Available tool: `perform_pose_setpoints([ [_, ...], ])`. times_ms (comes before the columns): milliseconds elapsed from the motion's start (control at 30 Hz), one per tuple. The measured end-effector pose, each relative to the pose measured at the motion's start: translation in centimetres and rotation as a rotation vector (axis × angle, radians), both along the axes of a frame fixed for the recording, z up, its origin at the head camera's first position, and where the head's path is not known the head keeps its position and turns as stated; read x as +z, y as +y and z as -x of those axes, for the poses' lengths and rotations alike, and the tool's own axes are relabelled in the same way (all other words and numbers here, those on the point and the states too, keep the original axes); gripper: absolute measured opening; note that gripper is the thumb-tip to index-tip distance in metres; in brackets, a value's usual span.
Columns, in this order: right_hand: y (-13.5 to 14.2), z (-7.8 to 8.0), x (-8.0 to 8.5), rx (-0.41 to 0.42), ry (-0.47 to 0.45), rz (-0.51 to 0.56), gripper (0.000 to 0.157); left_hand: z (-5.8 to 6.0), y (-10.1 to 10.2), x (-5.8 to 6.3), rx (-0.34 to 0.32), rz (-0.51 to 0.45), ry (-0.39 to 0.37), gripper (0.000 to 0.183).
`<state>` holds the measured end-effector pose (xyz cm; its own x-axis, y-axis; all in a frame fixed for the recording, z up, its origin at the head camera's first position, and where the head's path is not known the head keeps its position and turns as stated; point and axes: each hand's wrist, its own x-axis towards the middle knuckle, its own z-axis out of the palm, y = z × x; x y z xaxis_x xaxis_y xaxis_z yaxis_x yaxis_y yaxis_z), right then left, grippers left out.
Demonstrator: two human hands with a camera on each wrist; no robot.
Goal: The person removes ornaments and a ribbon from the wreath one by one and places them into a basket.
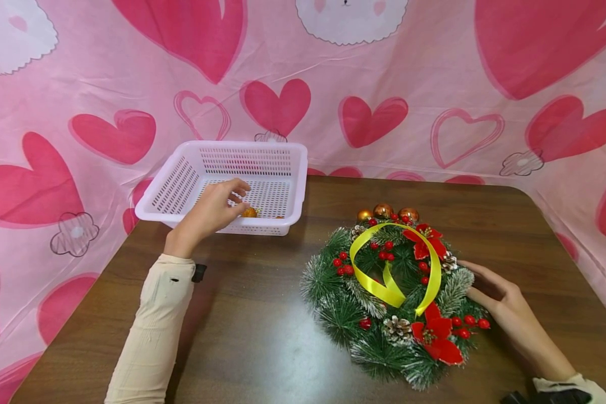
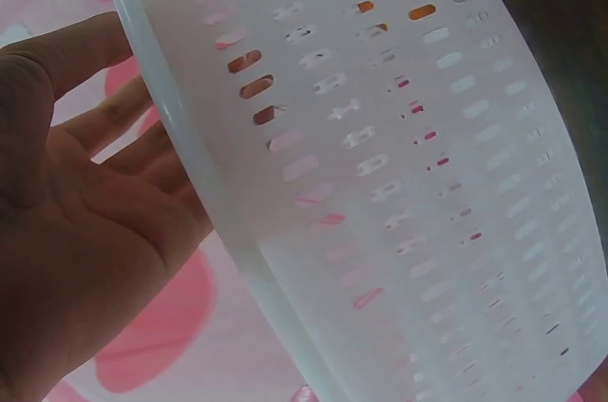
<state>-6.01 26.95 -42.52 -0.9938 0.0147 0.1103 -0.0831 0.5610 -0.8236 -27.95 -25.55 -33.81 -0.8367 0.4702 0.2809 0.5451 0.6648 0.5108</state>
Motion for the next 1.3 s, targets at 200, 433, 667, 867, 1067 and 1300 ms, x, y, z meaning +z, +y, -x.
perform_pose_setpoints([
  [200, 0.0, -0.1, 0.0, -0.003, 0.006, -0.003, 0.049, -0.3, 0.4, 0.5, -0.012, -0.012, 0.014, 0.027],
  [433, 0.1, -0.2, 0.0, -0.003, 0.016, -0.003, 0.049, -1.0, 1.3, 1.1, -0.043, -0.069, 0.086, 0.024],
  [667, 0.1, -0.3, 0.0, 0.000, 0.013, 0.015, 0.048, -1.9, 2.2, 1.9, -0.076, -0.085, 0.123, 0.023],
  [867, -0.1, -0.3, 0.0, 0.002, 0.014, 0.010, 0.048, -2.6, 2.9, 2.2, -0.093, -0.101, 0.175, 0.026],
  [1067, -0.3, -0.2, 0.1, -0.001, 0.006, 0.013, 0.048, -3.0, 3.5, 2.1, -0.130, -0.123, 0.192, 0.028],
  [1300, -0.4, -0.2, 0.3, -0.003, 0.021, 0.017, 0.047, -3.6, 4.4, 1.9, -0.175, -0.145, 0.237, 0.029],
])
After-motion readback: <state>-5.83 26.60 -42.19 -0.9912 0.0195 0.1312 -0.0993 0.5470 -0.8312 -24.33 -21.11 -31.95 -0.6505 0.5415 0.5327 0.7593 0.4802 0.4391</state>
